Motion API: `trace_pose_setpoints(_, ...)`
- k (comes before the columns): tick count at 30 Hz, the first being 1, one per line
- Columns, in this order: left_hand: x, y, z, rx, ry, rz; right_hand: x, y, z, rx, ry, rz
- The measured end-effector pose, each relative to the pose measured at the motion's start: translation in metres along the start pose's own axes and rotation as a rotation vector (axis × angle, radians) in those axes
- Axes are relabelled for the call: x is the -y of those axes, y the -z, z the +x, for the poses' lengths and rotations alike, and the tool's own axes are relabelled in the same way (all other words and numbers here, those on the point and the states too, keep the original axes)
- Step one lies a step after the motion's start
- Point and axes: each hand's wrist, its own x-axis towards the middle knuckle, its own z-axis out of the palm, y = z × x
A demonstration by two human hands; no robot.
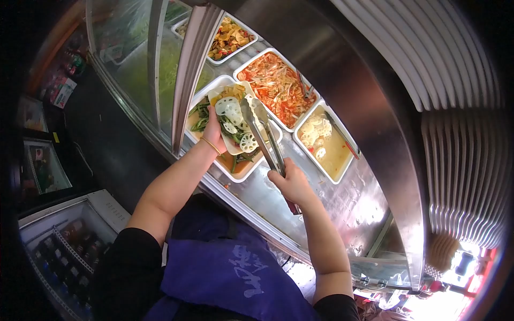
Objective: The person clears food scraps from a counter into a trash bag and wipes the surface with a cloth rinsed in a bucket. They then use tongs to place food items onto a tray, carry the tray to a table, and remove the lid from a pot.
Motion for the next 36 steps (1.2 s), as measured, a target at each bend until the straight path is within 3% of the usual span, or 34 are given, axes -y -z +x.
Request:
trace_pose_setpoints(4, 0.001, 0.002, 0.001, -0.014, -0.015, 0.02, 0.0, 0.004, -0.009, -0.084, 0.057, 0.003)
trace_pose_setpoints(7, -0.001, -0.001, -0.002, 0.02, -0.031, 0.021, -0.001, 0.012, -0.018, -0.053, -0.041, 0.064)
trace_pose_setpoints(10, -0.003, -0.01, -0.004, 0.036, -0.07, 0.02, -0.005, 0.016, -0.038, -0.195, 0.063, -0.124)
trace_pose_setpoints(15, -0.014, -0.018, 0.004, 0.042, -0.154, -0.021, -0.028, 0.02, -0.073, -0.128, 0.03, -0.304)
trace_pose_setpoints(18, -0.018, -0.022, 0.005, 0.069, -0.172, -0.004, -0.038, 0.013, -0.08, -0.164, 0.103, -0.684)
trace_pose_setpoints(21, -0.019, -0.028, 0.003, 0.138, -0.139, -0.007, -0.041, 0.006, -0.072, -0.27, 0.123, -0.843)
trace_pose_setpoints(25, -0.019, -0.029, -0.001, 0.157, -0.127, -0.075, -0.039, 0.015, -0.076, -0.275, 0.147, -0.88)
trace_pose_setpoints(27, -0.017, -0.024, -0.001, 0.106, -0.172, -0.031, -0.035, 0.023, -0.085, -0.29, 0.257, -0.703)
trace_pose_setpoints(30, -0.015, -0.021, -0.007, 0.048, -0.154, 0.001, -0.015, 0.028, -0.083, -0.347, 0.19, -0.634)
trace_pose_setpoints(36, -0.008, -0.018, -0.013, 0.021, -0.122, -0.02, 0.003, 0.026, -0.068, -0.254, 0.199, -0.825)
